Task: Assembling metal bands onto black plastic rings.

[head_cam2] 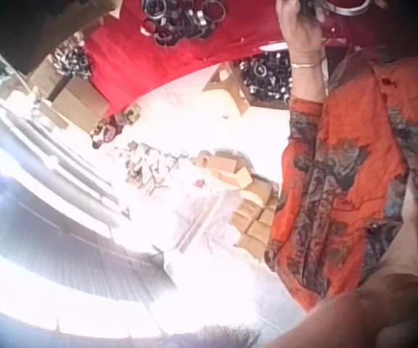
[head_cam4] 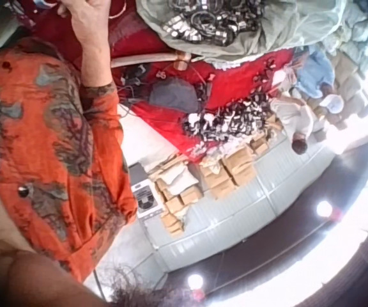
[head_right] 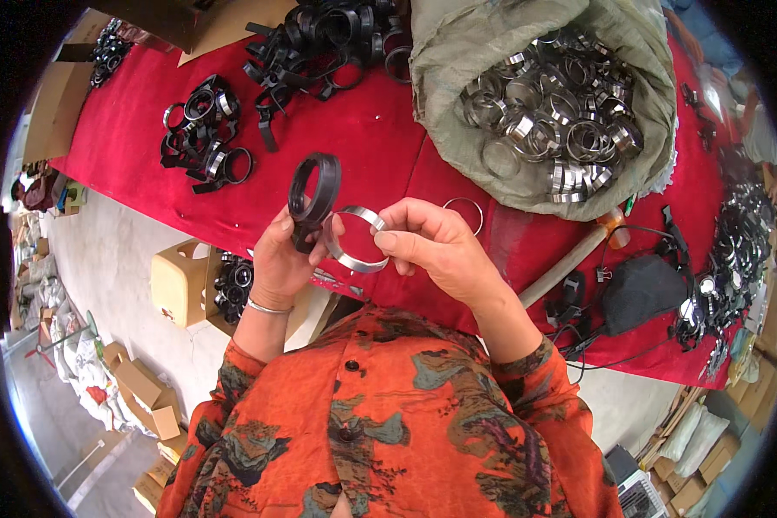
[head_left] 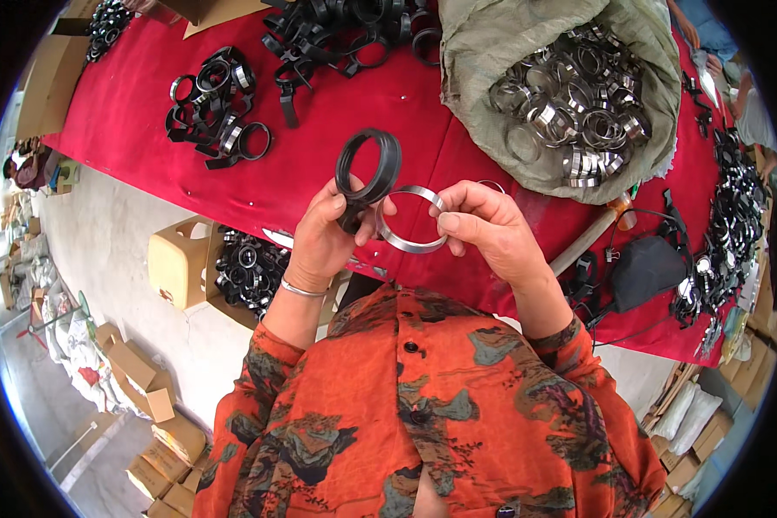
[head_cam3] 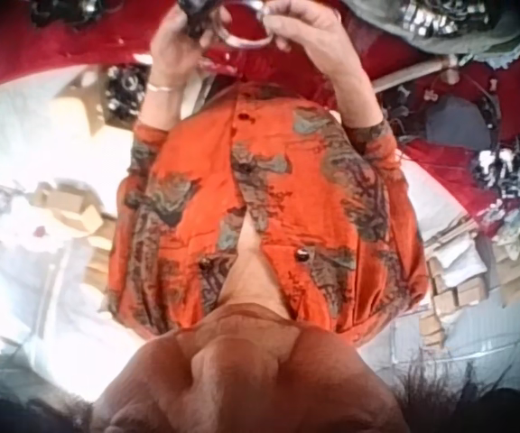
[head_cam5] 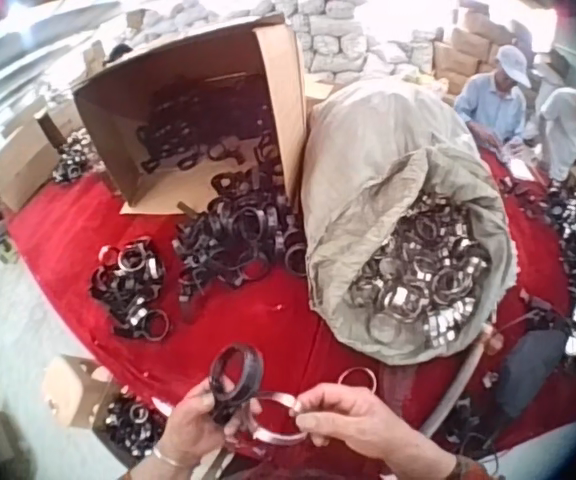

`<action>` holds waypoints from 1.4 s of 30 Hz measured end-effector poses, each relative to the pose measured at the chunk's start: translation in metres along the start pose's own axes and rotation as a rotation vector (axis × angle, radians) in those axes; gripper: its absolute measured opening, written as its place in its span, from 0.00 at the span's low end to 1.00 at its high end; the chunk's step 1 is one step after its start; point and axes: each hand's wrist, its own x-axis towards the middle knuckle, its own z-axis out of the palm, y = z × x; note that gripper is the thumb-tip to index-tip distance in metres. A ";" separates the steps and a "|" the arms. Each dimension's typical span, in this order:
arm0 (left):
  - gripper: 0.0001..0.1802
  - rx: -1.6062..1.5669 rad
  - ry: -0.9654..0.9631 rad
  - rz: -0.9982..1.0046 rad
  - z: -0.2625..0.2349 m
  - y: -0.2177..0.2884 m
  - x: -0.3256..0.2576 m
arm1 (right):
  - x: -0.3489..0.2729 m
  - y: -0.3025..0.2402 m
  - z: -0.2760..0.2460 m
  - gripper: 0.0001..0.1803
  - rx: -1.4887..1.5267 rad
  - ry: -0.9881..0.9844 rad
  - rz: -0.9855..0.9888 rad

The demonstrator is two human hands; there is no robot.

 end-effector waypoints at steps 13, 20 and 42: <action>0.20 -0.447 -0.058 -0.092 -0.003 -0.010 0.011 | 0.010 0.027 0.012 0.12 0.338 -0.108 -0.048; 0.21 -0.697 -0.027 -0.131 -0.001 -0.016 0.013 | 0.018 0.034 0.024 0.10 -0.036 0.030 -0.249; 0.12 1.264 0.171 0.187 -0.004 -0.020 -0.004 | 0.036 0.016 0.027 0.07 -1.364 -0.005 -0.391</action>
